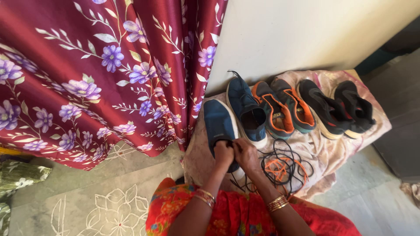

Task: The person is lacing a pair of blue sneakers. They thread the laces through the eyelets and tie them into a knot.

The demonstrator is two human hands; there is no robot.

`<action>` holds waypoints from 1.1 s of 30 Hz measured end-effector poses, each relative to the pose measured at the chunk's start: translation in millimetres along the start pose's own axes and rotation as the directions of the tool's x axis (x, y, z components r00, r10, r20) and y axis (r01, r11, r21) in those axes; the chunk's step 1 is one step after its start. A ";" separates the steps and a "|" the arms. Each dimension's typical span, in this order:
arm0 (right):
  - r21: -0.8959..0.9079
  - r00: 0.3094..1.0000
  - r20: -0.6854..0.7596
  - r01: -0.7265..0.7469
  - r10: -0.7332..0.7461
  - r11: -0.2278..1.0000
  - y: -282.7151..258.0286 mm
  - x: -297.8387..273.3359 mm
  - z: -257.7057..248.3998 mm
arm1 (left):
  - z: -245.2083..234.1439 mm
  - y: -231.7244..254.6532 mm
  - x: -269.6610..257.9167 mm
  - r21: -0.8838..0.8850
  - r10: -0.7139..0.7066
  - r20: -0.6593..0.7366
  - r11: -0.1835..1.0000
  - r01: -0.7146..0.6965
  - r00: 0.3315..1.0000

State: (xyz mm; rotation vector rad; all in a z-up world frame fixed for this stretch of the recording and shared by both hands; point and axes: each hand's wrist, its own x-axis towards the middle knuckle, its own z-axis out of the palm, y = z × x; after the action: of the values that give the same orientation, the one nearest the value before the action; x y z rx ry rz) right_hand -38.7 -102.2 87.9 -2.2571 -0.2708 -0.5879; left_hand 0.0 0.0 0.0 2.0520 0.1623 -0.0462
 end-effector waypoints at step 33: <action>-0.244 0.464 0.075 -0.850 0.883 0.467 77.9 -242.5 -381.9 | -38.1 73.5 -156.7 -0.681 0.163 0.361 0.719 0.140 0.918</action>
State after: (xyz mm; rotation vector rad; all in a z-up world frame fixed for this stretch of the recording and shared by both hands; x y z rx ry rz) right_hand -346.2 -438.0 146.3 -2.2282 0.8857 0.1954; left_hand -146.6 -15.2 98.4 1.2359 -0.0888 -0.3464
